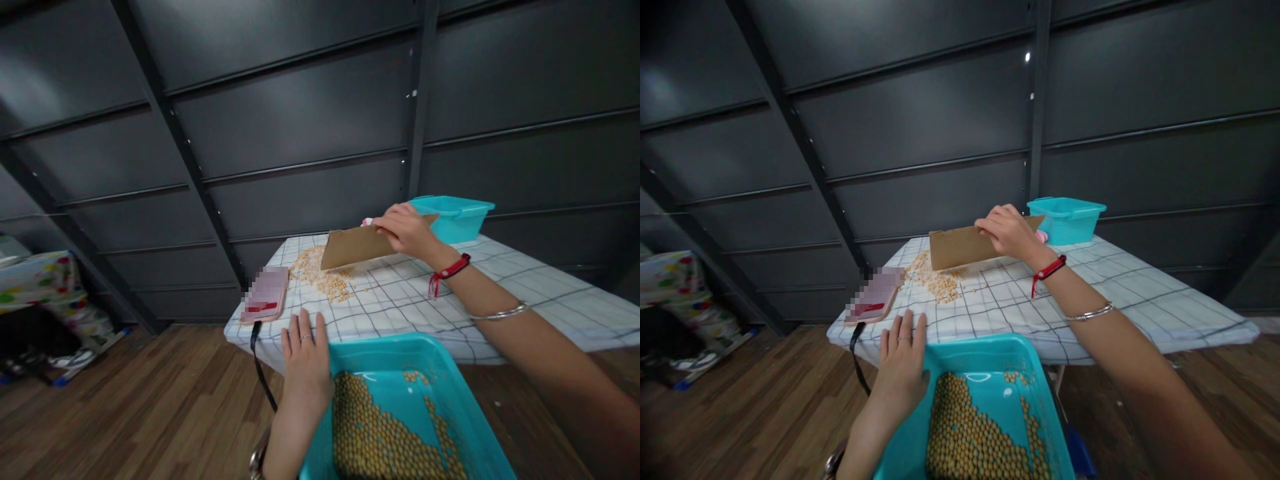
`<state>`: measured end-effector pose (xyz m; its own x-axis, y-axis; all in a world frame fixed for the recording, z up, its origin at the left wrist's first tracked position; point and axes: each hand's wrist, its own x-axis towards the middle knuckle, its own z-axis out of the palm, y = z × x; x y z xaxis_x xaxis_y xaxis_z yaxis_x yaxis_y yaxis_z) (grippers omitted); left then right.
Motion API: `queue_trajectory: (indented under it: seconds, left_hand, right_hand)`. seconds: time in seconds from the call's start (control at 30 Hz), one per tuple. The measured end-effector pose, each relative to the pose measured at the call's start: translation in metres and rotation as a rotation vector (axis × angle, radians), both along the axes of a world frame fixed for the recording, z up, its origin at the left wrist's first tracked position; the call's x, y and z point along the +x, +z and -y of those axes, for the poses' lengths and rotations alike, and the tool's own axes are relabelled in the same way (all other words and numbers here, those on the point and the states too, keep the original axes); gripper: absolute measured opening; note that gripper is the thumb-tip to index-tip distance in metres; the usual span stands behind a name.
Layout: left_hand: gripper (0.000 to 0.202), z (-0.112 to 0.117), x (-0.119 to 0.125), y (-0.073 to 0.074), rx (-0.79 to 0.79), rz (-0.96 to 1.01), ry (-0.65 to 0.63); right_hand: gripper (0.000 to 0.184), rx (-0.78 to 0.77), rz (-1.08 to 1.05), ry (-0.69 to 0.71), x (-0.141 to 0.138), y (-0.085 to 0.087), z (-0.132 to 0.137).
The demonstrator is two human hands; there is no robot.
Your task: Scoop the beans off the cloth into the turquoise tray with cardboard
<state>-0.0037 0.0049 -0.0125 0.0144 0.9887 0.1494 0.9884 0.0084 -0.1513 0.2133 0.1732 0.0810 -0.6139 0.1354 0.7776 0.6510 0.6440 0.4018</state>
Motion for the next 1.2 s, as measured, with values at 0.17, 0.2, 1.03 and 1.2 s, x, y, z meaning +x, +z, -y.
queue_trajectory:
  seconds: [0.17,0.2,1.03,1.2]
  left_hand:
    - [0.074,0.0,0.0,0.001,-0.02,-0.004,0.004]
    - [0.075,0.0,0.001,0.002,-0.031,0.0,0.002]
    - [0.073,0.0,0.001,0.006,-0.04,0.053,0.0]
    - [0.074,0.0,0.001,0.005,-0.047,0.024,0.004]
  right_hand:
    - [0.018,-0.003,0.015,0.034,-0.002,0.0,0.003]
    - [0.018,-0.006,0.019,0.041,-0.002,0.001,0.003]
    - [0.02,-0.093,0.034,0.11,0.003,0.007,0.018]
    - [0.021,-0.111,0.041,0.102,0.003,0.008,0.021]
